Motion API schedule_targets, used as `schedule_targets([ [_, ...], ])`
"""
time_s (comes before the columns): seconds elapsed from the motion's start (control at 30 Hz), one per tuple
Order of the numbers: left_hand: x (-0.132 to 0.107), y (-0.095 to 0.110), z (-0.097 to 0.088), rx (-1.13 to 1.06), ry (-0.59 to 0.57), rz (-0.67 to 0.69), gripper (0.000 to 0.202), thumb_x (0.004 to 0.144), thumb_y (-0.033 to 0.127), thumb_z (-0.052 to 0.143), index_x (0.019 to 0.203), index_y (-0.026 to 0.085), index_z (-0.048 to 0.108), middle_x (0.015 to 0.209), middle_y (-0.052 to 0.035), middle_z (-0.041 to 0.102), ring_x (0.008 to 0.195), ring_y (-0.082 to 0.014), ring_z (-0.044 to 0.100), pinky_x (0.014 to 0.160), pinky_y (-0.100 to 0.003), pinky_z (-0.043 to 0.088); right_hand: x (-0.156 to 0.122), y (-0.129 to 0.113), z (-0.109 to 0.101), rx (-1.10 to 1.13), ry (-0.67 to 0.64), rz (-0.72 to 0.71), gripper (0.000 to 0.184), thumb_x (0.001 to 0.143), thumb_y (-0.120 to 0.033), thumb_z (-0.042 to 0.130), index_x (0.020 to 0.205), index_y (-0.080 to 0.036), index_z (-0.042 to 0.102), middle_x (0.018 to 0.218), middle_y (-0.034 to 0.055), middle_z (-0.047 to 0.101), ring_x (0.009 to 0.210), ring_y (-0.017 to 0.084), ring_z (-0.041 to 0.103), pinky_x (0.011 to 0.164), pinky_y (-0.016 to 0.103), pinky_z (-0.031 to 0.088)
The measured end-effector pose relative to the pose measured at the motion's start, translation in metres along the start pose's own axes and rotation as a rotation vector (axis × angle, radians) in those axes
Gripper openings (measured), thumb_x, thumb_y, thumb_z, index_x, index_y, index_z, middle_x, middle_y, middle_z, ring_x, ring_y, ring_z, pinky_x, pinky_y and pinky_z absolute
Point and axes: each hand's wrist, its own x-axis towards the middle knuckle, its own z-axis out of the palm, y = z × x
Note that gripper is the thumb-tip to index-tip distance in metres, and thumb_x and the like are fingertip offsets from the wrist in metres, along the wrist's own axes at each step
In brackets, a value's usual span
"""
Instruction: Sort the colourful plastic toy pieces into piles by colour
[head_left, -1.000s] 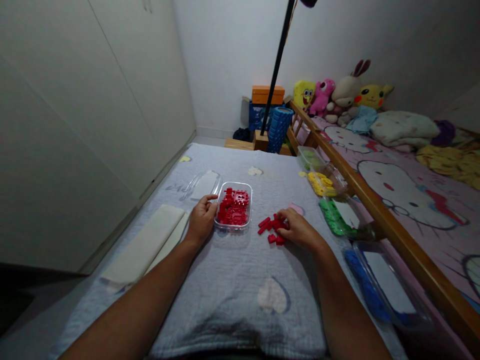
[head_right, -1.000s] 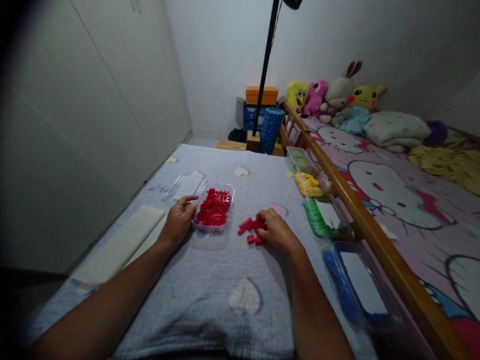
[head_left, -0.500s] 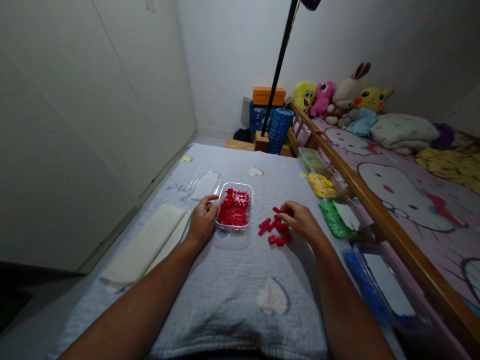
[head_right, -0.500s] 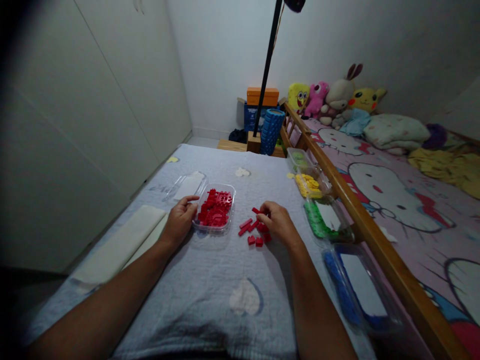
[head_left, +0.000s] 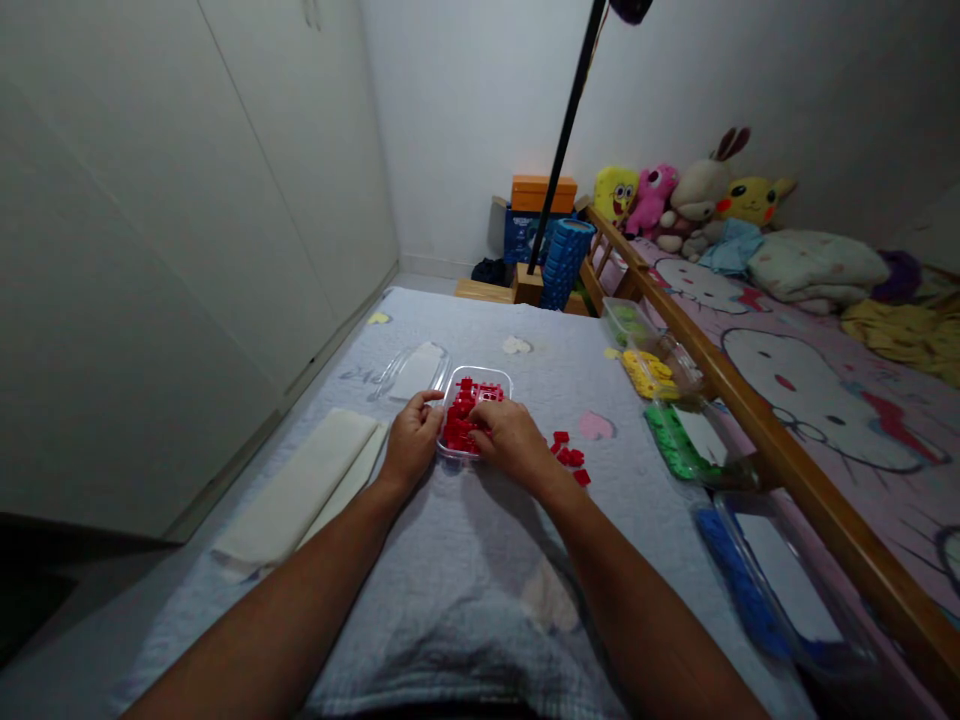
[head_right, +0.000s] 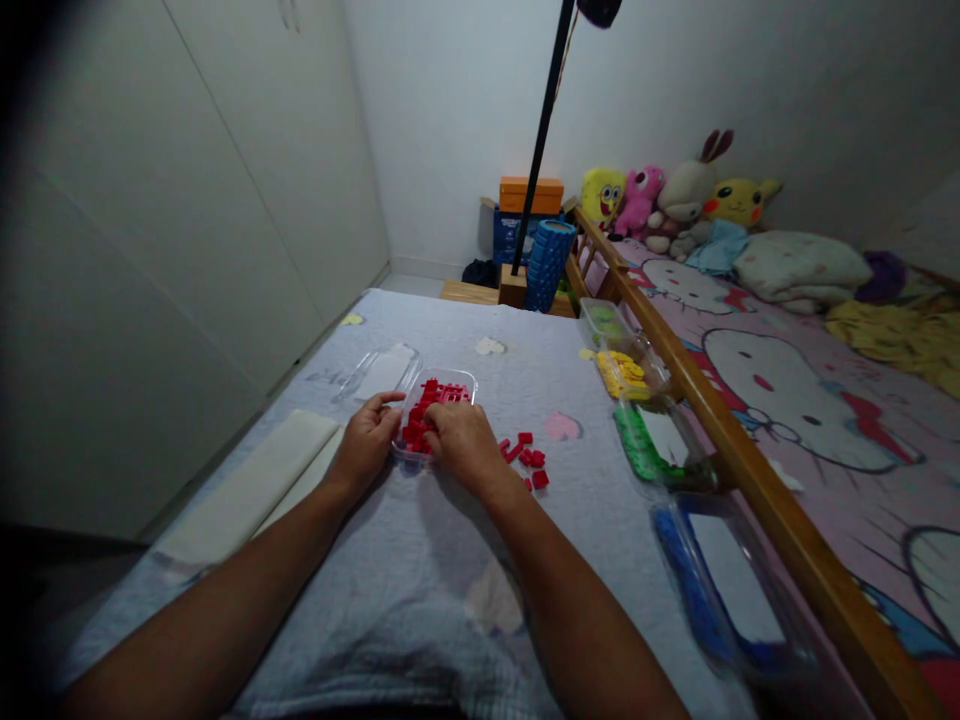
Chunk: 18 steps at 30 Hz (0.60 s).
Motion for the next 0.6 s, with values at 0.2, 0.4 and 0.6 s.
schedule_targets([
  [0.2,0.000,-0.001,0.001,-0.010,0.001,-0.005,0.038,0.084,0.042,0.056,0.112,0.017,0.062,0.057,0.0073,0.047,0.051,-0.0116,0.044,0.051,-0.021,0.035,-0.012,0.027,-0.019,0.109,0.110,0.079,0.010,0.090,-0.016,0.058,0.090,-0.019,0.067,0.091,0.0059,0.071,0.083,0.018,0.061,0.080,0.030,0.044],
  [0.4,0.000,0.002,0.000,0.024,0.006,0.004,0.038,0.084,0.042,0.055,0.111,0.017,0.062,0.057,0.0076,0.045,0.051,-0.0119,0.043,0.051,-0.022,0.034,-0.038,0.089,-0.049,-0.057,0.096,0.339,0.015,0.085,-0.014,0.059,0.096,-0.016,0.069,0.099,0.0092,0.069,0.090,0.019,0.062,0.084,0.030,0.045],
  [0.6,0.000,0.002,0.000,0.041,0.015,-0.006,0.040,0.084,0.042,0.054,0.113,0.017,0.062,0.058,0.0073,0.044,0.053,-0.0121,0.043,0.053,-0.022,0.035,-0.052,0.112,-0.048,0.041,-0.167,0.408,0.020,0.074,-0.007,0.061,0.087,-0.018,0.072,0.088,0.0059,0.071,0.077,0.018,0.065,0.068,0.026,0.046],
])
